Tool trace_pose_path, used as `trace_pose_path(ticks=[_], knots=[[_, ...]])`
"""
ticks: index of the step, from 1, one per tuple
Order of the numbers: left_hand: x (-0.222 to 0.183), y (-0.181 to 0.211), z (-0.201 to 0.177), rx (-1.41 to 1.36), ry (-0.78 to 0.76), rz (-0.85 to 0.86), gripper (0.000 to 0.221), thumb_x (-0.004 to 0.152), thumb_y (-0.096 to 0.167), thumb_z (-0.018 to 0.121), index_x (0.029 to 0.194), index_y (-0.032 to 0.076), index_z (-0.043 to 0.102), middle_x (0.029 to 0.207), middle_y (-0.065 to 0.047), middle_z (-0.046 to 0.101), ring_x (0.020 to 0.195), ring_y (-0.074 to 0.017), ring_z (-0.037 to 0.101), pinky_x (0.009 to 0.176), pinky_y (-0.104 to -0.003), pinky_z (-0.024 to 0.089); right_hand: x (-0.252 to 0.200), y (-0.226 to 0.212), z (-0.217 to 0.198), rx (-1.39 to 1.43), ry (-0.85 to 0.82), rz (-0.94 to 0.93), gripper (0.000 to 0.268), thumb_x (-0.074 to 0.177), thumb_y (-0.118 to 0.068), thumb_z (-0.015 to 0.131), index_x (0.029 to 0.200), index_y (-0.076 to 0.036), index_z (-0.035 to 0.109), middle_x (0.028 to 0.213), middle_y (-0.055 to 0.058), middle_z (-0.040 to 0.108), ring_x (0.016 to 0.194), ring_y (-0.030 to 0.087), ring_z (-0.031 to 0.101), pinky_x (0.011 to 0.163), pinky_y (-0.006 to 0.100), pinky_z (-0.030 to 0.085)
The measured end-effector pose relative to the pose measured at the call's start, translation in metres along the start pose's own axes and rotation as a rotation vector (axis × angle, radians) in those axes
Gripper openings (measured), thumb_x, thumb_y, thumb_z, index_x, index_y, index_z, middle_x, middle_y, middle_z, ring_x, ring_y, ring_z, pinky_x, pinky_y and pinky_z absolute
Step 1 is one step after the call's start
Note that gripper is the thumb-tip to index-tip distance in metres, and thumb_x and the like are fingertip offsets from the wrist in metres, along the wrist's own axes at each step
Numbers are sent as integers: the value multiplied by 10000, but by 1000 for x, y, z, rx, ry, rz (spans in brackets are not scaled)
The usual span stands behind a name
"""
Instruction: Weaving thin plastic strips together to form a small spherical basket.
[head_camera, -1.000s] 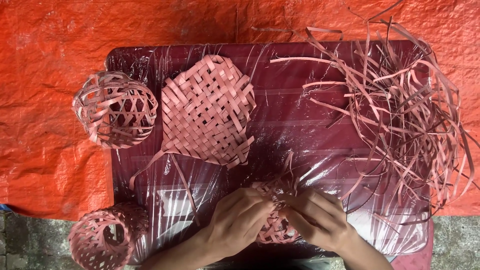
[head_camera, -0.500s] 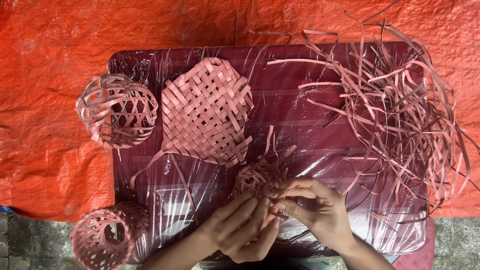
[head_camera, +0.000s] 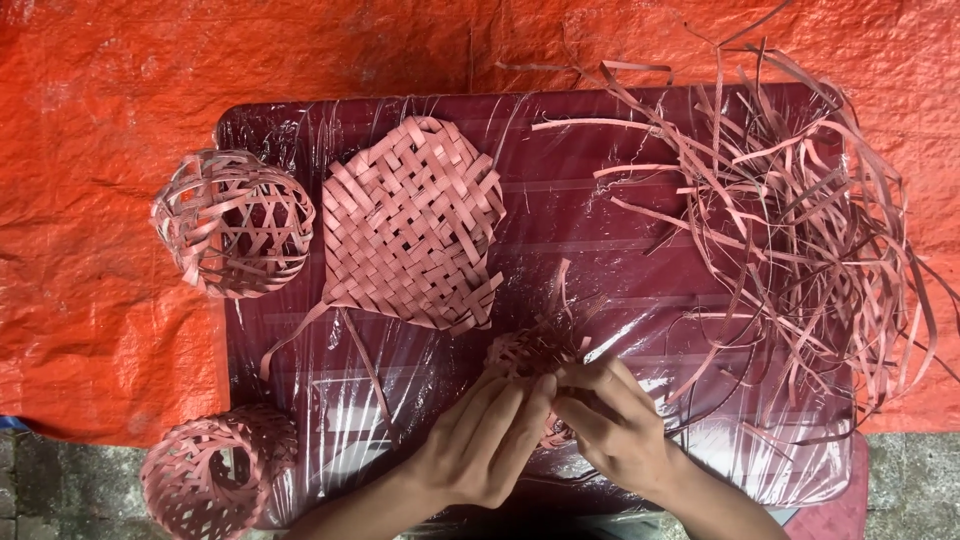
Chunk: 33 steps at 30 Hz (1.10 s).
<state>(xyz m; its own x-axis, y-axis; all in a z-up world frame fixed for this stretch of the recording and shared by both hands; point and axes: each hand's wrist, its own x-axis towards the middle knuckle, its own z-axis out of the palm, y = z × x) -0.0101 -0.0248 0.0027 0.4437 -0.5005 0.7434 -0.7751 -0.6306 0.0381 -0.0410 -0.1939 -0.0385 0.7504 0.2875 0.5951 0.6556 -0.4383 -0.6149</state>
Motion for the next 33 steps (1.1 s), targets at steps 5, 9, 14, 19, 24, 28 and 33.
trace_pose_path(ticks=[5,9,14,19,24,28,33], knots=[[0,5,-6,-32,-160,-79,204,855,45,641,1036,-27,579,838,-94,545,678,-163,635,710,-258,612,-1,0,4,-9,-23,-7,189,848,59,517,909,-119,506,939,110,564,701,162,473,561,251,421],[-10,3,1,-56,-76,-94,227,821,108,715,986,12,592,825,-89,624,731,-189,636,748,-342,604,-1,0,0,19,-61,6,202,837,88,501,882,-108,508,940,103,560,693,153,466,546,256,410],[-28,2,3,-610,-88,-389,426,880,-24,600,1245,39,389,946,-140,608,763,-171,616,690,-229,581,1,0,-6,8,-111,-6,144,830,52,541,864,-88,534,930,116,573,673,138,479,544,252,406],[-24,-7,-1,-896,-203,-611,324,839,2,593,1139,66,489,933,-108,613,690,-120,623,655,-195,569,-2,3,-7,24,-139,14,181,842,66,515,882,-109,537,988,130,582,666,132,495,531,233,416],[-10,-8,-4,-443,-120,-174,355,870,-80,589,1189,-70,435,975,-181,606,818,-246,671,831,-364,606,2,2,-7,31,-110,11,134,850,33,516,843,-98,539,959,122,586,662,151,477,549,252,450],[-17,-5,-1,-460,-212,-261,316,818,24,648,1090,-51,506,911,-141,582,784,-207,580,910,-463,480,1,3,-5,43,-127,-33,243,832,103,526,917,-123,493,934,108,571,685,150,502,561,252,456],[-11,-10,-12,-548,-565,-405,128,869,129,406,888,46,502,820,-84,534,867,-225,450,980,-500,299,-4,4,-4,73,-182,-34,276,827,105,546,952,-135,489,969,95,562,656,133,496,534,234,443]])
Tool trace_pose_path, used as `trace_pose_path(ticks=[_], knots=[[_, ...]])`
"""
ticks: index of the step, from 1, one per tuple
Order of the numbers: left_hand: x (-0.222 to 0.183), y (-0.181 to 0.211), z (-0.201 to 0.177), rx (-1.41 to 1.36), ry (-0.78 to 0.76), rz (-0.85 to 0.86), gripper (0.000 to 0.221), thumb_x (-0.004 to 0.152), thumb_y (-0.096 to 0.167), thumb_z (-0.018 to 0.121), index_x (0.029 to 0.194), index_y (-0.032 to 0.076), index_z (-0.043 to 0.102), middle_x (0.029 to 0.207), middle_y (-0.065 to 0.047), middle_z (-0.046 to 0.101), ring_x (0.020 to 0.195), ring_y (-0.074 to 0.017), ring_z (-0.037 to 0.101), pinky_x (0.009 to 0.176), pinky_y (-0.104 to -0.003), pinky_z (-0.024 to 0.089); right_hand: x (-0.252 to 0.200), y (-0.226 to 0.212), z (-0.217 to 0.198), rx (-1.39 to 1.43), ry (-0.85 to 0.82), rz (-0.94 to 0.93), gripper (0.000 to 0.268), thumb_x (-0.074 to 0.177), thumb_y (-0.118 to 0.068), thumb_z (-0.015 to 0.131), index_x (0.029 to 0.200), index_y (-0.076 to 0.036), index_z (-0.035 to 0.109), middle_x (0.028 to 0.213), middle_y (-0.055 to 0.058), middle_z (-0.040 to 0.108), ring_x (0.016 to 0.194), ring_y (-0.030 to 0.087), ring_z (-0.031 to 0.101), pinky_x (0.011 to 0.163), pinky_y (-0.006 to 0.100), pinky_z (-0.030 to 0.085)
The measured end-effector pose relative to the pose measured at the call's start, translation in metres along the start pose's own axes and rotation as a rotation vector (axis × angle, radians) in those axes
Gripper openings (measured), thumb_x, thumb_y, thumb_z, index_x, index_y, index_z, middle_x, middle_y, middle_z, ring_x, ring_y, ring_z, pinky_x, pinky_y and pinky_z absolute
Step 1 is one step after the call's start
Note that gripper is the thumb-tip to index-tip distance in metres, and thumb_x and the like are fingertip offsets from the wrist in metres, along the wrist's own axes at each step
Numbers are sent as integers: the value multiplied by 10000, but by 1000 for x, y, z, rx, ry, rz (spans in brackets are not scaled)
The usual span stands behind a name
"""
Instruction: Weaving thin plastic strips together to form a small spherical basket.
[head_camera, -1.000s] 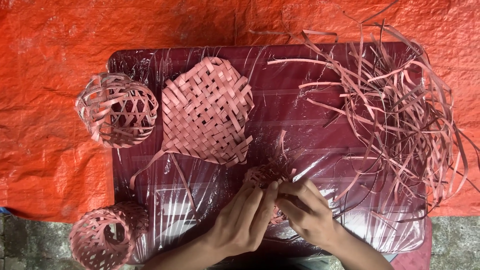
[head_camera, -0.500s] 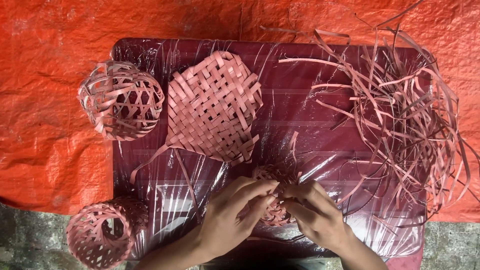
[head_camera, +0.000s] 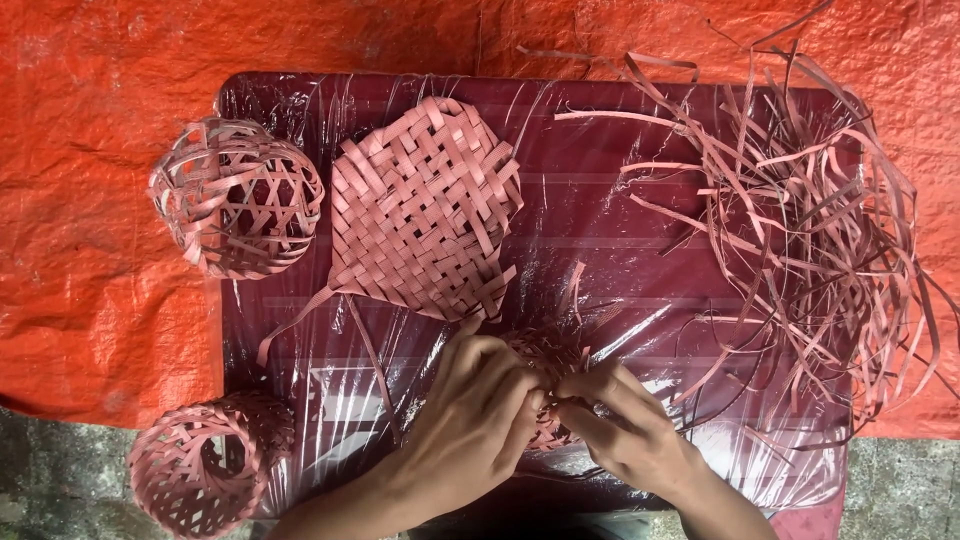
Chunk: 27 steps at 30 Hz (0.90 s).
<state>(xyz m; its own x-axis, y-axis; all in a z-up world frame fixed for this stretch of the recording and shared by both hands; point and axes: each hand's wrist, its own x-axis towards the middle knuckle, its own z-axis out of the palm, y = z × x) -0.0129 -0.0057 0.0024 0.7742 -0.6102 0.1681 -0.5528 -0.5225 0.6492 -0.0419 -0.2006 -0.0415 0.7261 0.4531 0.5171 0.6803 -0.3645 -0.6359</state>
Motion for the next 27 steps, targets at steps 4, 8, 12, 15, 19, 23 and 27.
trace_pose_path(ticks=[4,8,12,15,19,23,27], knots=[[-3,0,12,-116,17,-79,94,858,76,404,880,41,489,804,-83,538,840,-220,439,924,-427,319,0,-1,-3,-9,-25,12,296,811,148,492,934,-121,484,964,97,559,674,137,502,552,242,456],[-3,3,18,-345,36,-159,166,926,130,309,915,54,456,850,-84,501,839,-202,402,786,-343,366,2,0,-5,23,-61,36,153,896,-22,489,1027,-95,457,897,87,576,676,137,529,601,245,478],[-2,6,16,-413,65,-220,129,896,52,323,879,25,448,820,-111,491,849,-219,405,740,-327,393,6,-2,-10,15,-108,45,151,904,-51,483,1040,-99,435,885,77,579,694,140,539,628,256,488],[-3,7,17,-422,52,-229,124,905,64,314,862,35,427,804,-109,459,846,-218,391,729,-330,391,8,-4,-14,78,-139,74,172,897,-48,483,1053,-87,422,942,112,579,721,135,573,668,268,516],[-2,6,18,-440,59,-238,195,931,117,283,850,36,441,811,-108,462,860,-216,398,733,-327,400,5,-3,-13,82,-135,96,175,879,-47,511,1031,-75,429,909,102,579,732,145,568,677,268,521],[-1,6,12,-504,14,-265,266,946,176,248,851,39,455,812,-91,471,898,-209,397,792,-334,387,8,-3,-10,70,-93,81,140,897,-51,472,1028,-77,431,900,100,575,709,135,550,656,261,501],[1,5,8,-498,4,-233,286,950,194,250,821,39,453,789,-77,462,917,-205,394,830,-335,384,8,-4,-6,0,-65,56,161,925,-19,421,1053,-115,400,879,100,575,636,135,490,564,249,457]])
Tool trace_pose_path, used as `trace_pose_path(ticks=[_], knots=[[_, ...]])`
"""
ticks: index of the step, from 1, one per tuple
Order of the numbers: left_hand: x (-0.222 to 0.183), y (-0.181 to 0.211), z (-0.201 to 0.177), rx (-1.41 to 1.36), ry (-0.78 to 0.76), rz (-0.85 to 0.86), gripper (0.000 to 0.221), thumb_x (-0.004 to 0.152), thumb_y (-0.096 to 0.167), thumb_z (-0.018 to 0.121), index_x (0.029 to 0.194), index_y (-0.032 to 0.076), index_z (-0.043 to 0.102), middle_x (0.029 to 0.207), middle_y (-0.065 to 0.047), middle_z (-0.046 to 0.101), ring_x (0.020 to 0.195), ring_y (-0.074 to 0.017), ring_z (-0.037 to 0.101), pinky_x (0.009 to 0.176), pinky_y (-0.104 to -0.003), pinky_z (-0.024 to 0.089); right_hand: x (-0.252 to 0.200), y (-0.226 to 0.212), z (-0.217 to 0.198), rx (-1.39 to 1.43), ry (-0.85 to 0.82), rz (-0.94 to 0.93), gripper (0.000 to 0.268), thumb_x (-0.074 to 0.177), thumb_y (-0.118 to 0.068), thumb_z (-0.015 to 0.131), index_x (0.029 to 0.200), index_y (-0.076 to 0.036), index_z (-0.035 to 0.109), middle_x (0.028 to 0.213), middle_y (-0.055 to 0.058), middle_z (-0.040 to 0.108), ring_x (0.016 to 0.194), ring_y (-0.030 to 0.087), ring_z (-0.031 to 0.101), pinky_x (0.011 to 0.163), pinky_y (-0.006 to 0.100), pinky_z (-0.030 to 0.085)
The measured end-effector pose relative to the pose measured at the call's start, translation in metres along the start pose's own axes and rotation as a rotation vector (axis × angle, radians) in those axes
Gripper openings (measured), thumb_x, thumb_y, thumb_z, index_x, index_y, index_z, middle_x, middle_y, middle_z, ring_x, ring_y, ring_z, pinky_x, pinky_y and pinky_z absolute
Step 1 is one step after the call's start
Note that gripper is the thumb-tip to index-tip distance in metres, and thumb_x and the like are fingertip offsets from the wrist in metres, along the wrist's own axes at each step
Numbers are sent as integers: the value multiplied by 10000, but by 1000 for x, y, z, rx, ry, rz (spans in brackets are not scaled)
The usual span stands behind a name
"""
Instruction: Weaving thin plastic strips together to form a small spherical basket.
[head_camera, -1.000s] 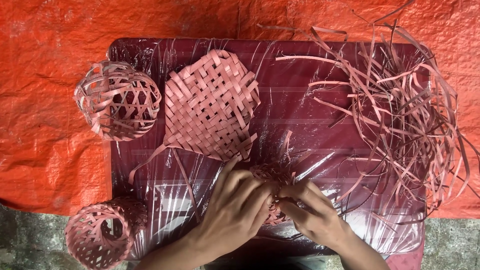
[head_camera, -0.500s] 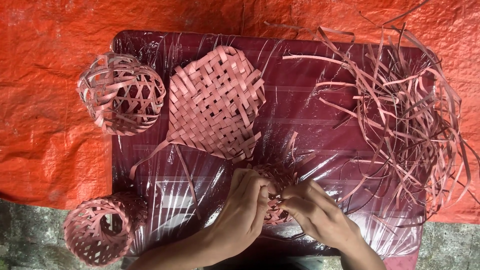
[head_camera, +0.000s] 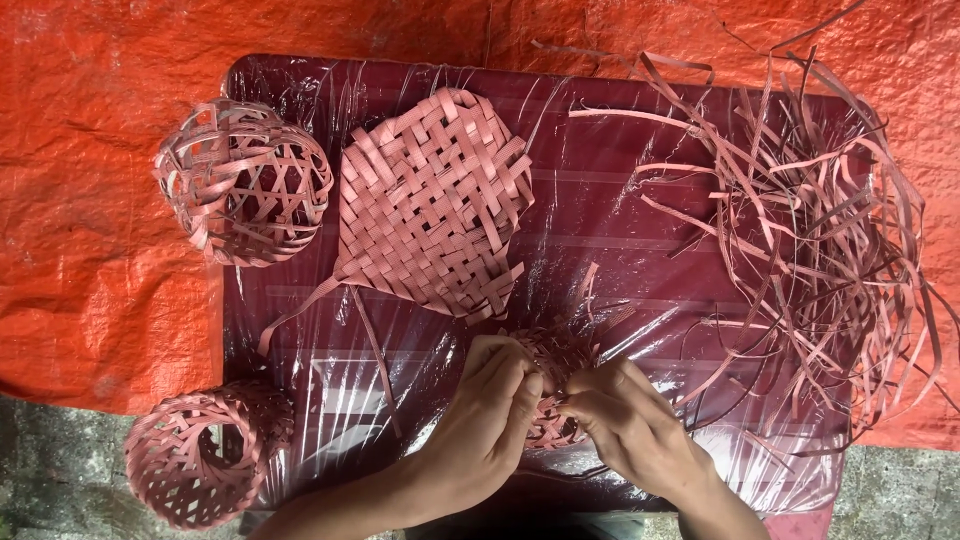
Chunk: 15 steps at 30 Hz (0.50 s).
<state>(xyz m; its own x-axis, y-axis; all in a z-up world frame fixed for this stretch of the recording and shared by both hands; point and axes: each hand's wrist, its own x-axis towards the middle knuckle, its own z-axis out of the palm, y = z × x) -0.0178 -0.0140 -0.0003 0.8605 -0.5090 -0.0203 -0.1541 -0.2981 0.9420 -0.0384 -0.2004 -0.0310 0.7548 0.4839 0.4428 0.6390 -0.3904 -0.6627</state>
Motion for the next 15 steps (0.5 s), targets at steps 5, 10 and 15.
trace_pose_path(ticks=[5,10,15], knots=[[2,-1,-1,42,-4,45,249,947,183,271,821,36,428,796,-77,468,902,-212,386,811,-335,379,-5,-1,2,-75,3,21,167,915,-22,450,1043,-123,413,897,104,583,623,143,453,547,262,425],[6,1,-9,117,-1,181,213,927,145,304,900,17,472,802,-100,541,878,-249,471,915,-405,330,-3,-3,1,-96,29,44,123,919,-27,417,1012,-108,410,917,126,585,617,149,452,544,270,413],[4,-7,-11,329,-41,225,325,745,268,666,926,99,456,933,-60,553,1029,-248,457,1043,-544,204,-8,-1,3,-97,26,34,191,907,28,440,1048,-99,419,931,125,588,613,148,447,534,252,420]])
